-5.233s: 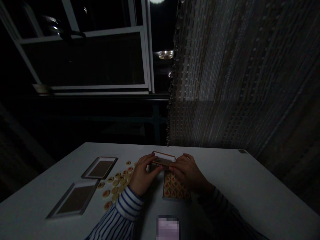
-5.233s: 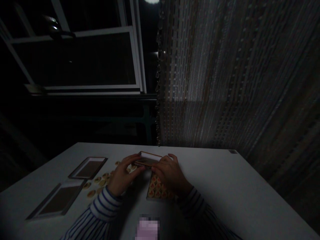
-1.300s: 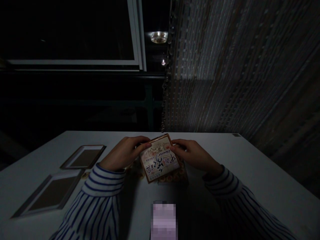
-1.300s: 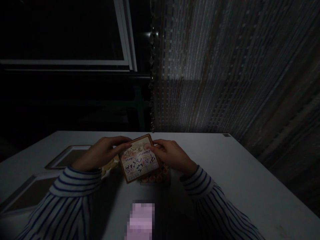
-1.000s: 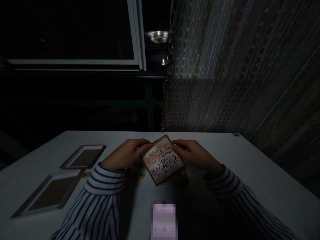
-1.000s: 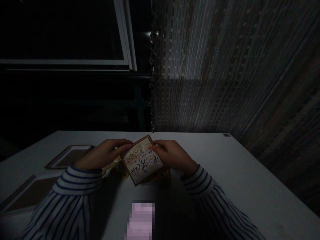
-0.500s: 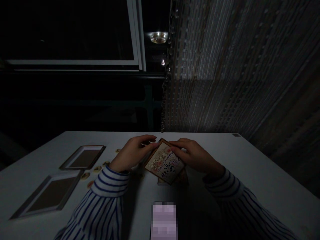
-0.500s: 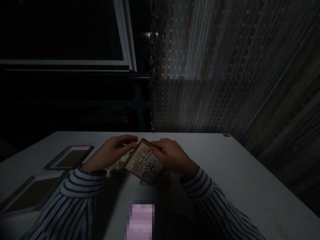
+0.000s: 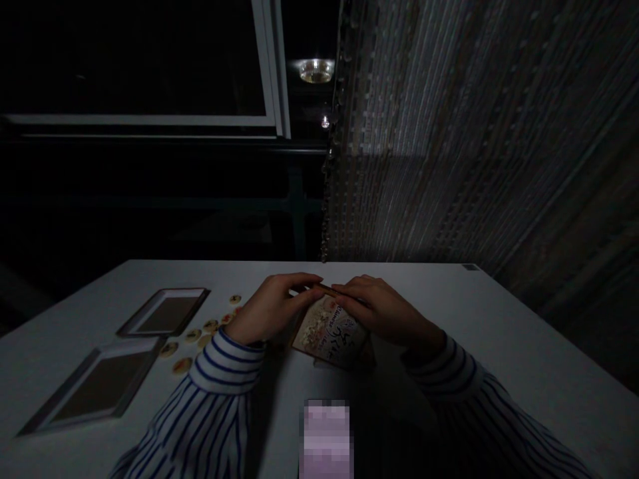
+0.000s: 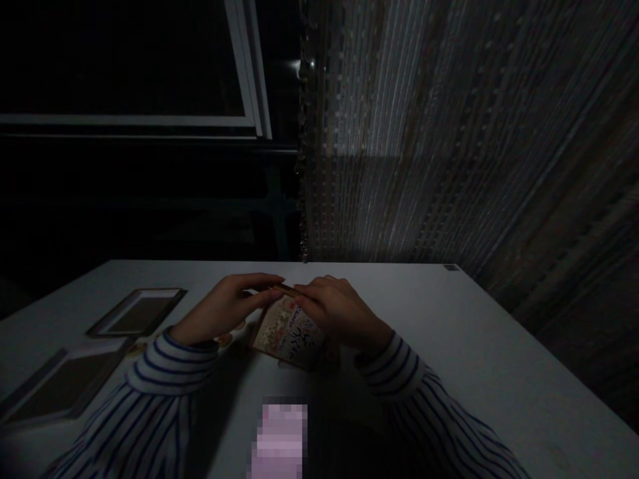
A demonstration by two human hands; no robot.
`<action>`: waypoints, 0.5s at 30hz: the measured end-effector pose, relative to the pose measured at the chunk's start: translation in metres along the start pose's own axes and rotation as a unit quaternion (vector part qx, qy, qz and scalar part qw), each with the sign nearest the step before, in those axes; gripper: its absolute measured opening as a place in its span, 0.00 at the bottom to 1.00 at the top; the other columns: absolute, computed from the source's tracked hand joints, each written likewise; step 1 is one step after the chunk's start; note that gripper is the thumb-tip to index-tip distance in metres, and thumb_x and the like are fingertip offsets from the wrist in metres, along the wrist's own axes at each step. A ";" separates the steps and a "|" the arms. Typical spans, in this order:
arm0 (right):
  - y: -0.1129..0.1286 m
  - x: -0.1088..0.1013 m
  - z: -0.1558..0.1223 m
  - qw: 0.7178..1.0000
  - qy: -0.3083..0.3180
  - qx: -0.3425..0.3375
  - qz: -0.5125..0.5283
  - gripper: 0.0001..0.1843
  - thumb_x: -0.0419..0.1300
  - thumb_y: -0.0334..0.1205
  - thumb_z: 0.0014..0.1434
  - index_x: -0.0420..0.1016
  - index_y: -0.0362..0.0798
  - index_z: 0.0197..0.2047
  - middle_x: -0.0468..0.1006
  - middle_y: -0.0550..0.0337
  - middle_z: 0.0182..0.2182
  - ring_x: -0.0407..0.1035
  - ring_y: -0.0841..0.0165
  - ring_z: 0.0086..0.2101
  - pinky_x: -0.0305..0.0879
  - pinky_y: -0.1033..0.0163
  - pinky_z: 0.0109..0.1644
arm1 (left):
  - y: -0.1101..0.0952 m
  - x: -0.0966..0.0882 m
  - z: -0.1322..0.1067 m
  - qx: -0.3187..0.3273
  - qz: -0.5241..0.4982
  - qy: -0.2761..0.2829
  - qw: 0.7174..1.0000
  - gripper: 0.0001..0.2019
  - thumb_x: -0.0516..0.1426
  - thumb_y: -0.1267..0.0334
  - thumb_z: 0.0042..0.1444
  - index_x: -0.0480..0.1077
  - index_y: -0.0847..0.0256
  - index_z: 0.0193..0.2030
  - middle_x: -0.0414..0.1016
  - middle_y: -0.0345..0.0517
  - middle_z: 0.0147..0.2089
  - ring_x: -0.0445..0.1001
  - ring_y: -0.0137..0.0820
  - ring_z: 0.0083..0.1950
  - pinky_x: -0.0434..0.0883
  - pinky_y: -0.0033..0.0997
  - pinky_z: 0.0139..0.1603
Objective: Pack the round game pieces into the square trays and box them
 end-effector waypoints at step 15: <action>0.004 -0.002 0.002 0.999 -0.031 0.022 0.001 0.15 0.46 0.40 0.58 0.71 0.50 0.43 0.75 0.58 0.34 0.66 0.68 0.35 0.56 0.62 0.40 | -0.001 0.003 0.000 -0.014 -0.003 0.005 1.000 0.19 0.51 0.52 0.50 0.69 0.60 0.44 0.73 0.46 0.44 0.70 0.35 0.43 0.66 0.35 0.46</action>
Point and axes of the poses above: each hand's wrist, its own z-axis towards the middle knuckle, its own x-axis out of the palm, y = z × x, the point moved 4 cm from there along z, towards the middle knuckle
